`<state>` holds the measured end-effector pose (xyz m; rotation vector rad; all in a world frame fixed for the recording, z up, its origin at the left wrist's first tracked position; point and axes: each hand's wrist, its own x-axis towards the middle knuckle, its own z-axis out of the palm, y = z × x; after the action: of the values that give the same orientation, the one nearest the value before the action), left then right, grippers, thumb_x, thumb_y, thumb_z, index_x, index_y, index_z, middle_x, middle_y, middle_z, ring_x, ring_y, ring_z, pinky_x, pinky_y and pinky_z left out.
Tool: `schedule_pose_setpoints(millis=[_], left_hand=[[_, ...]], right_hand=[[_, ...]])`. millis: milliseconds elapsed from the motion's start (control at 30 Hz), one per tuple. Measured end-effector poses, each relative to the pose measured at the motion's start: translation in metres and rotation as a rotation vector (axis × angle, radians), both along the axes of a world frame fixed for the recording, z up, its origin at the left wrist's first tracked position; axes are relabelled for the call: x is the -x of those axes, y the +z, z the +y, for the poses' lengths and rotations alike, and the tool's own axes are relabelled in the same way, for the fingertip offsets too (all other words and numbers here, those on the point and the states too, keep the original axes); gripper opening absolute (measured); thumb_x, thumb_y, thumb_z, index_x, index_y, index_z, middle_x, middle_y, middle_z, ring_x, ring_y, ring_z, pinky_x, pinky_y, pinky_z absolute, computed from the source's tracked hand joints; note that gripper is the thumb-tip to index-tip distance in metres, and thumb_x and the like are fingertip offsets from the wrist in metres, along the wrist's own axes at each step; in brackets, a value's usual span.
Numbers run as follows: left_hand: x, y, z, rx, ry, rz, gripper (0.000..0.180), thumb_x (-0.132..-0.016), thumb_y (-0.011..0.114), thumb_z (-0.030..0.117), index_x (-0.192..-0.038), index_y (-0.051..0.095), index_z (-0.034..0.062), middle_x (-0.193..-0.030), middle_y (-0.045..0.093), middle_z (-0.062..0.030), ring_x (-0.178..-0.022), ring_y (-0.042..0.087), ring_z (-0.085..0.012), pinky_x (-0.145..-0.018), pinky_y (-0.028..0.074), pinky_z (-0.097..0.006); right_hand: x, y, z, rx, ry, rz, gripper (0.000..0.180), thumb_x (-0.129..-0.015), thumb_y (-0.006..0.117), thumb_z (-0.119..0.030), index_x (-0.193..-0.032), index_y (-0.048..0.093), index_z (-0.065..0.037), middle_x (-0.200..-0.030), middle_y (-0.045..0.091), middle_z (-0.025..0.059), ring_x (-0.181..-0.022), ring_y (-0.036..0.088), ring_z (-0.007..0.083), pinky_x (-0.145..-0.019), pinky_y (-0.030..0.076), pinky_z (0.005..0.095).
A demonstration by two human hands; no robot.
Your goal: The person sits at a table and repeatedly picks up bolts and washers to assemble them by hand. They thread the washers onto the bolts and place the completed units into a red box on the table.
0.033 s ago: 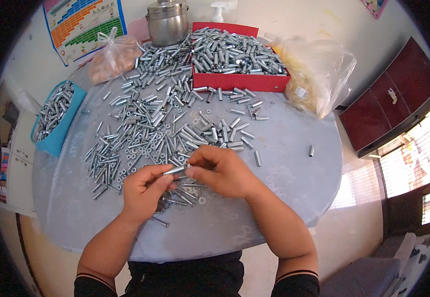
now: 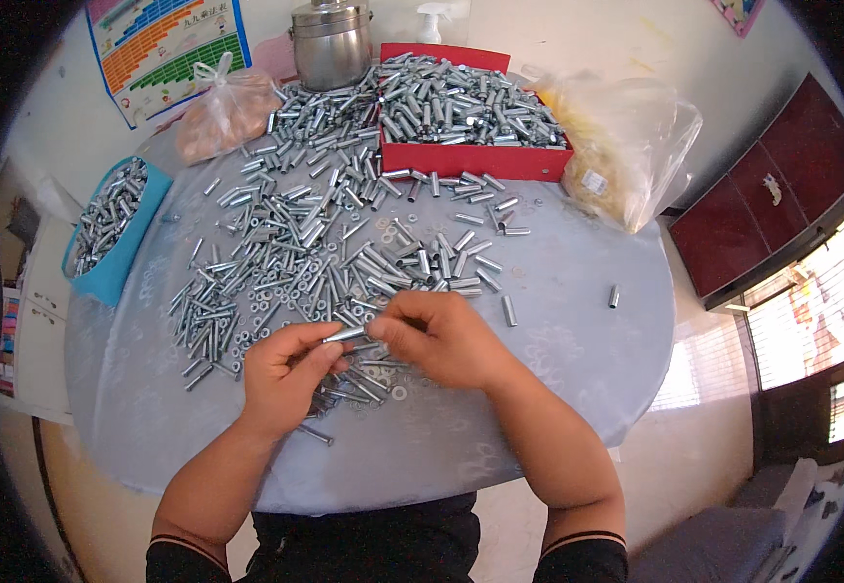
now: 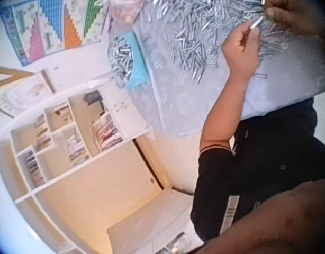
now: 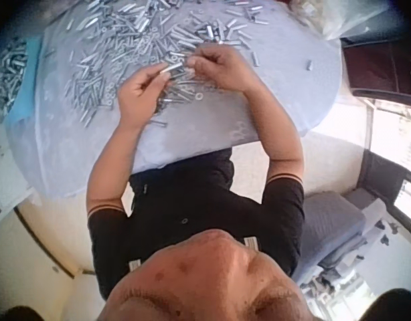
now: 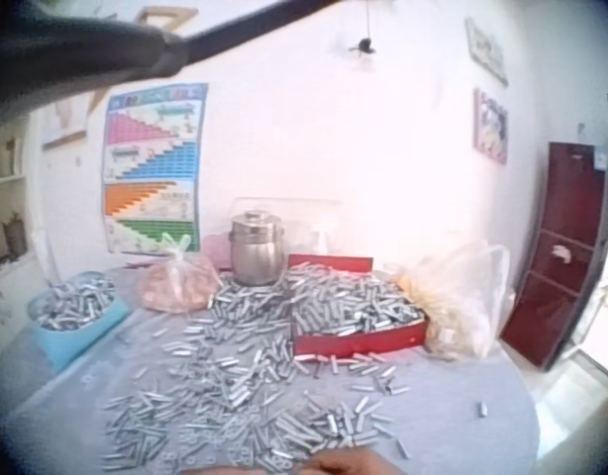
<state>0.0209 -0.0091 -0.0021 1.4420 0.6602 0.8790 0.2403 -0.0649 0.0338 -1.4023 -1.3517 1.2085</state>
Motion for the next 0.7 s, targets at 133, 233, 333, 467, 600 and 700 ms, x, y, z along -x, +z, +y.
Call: schedule_pose_setpoints(millis=[133, 233, 333, 467, 600, 700], left_hand=[[0.000, 0.007, -0.001, 0.011, -0.002, 0.022, 0.022, -0.093, 0.064, 0.001, -0.114, 0.067, -0.0039, -0.094, 0.073, -0.0089, -0.080, 0.069, -0.0111, -0.071, 0.055, -0.023], [0.001, 0.000, 0.001, 0.004, -0.013, 0.034, 0.022, -0.093, 0.064, 0.001, -0.115, 0.066, -0.0041, -0.096, 0.073, -0.0093, -0.081, 0.068, -0.0111, -0.072, 0.055, -0.023], [0.001, 0.001, 0.001, -0.014, -0.035, 0.052, 0.022, -0.095, 0.060, 0.000, -0.116, 0.064, -0.0050, -0.101, 0.073, -0.0110, -0.083, 0.068, -0.0119, -0.074, 0.055, -0.024], [0.001, -0.002, 0.001, -0.006, 0.006, 0.016, 0.022, -0.092, 0.066, 0.003, -0.113, 0.067, -0.0038, -0.091, 0.073, -0.0083, -0.080, 0.069, -0.0105, -0.070, 0.055, -0.023], [0.001, -0.001, 0.001, -0.016, -0.032, 0.064, 0.023, -0.094, 0.063, 0.000, -0.117, 0.065, -0.0043, -0.101, 0.073, -0.0107, -0.083, 0.067, -0.0105, -0.074, 0.055, -0.023], [0.002, 0.000, 0.001, -0.005, -0.026, 0.055, 0.023, -0.093, 0.063, -0.001, -0.116, 0.065, -0.0044, -0.100, 0.073, -0.0109, -0.083, 0.067, -0.0105, -0.074, 0.055, -0.023]], right_hand=[[0.004, -0.001, -0.001, -0.148, -0.012, 0.014, 0.017, -0.091, 0.071, -0.013, -0.102, 0.065, -0.002, -0.080, 0.063, 0.0006, -0.070, 0.054, 0.0069, -0.063, 0.046, 0.0260], [-0.001, -0.003, -0.003, -0.178, 0.006, -0.102, 0.016, -0.091, 0.071, -0.013, -0.102, 0.067, -0.002, -0.082, 0.064, 0.0009, -0.070, 0.055, 0.0065, -0.062, 0.046, 0.0254], [-0.009, -0.006, -0.001, -0.018, -0.004, -0.170, 0.017, -0.088, 0.073, -0.008, -0.102, 0.067, -0.002, -0.085, 0.066, 0.0007, -0.072, 0.056, 0.0059, -0.064, 0.046, 0.0250], [-0.001, -0.005, -0.001, -0.231, 0.012, -0.067, 0.017, -0.089, 0.073, -0.011, -0.101, 0.066, -0.002, -0.080, 0.064, -0.0006, -0.071, 0.055, 0.0052, -0.063, 0.046, 0.0246], [-0.012, -0.008, -0.002, 0.006, 0.012, -0.135, 0.019, -0.088, 0.074, -0.010, -0.103, 0.065, -0.004, -0.081, 0.063, -0.0014, -0.070, 0.055, 0.0059, -0.063, 0.046, 0.0240], [0.004, -0.001, 0.000, -0.180, -0.051, 0.064, 0.015, -0.091, 0.072, -0.012, -0.100, 0.066, -0.002, -0.079, 0.062, -0.0008, -0.069, 0.055, 0.0064, -0.061, 0.046, 0.0247]])
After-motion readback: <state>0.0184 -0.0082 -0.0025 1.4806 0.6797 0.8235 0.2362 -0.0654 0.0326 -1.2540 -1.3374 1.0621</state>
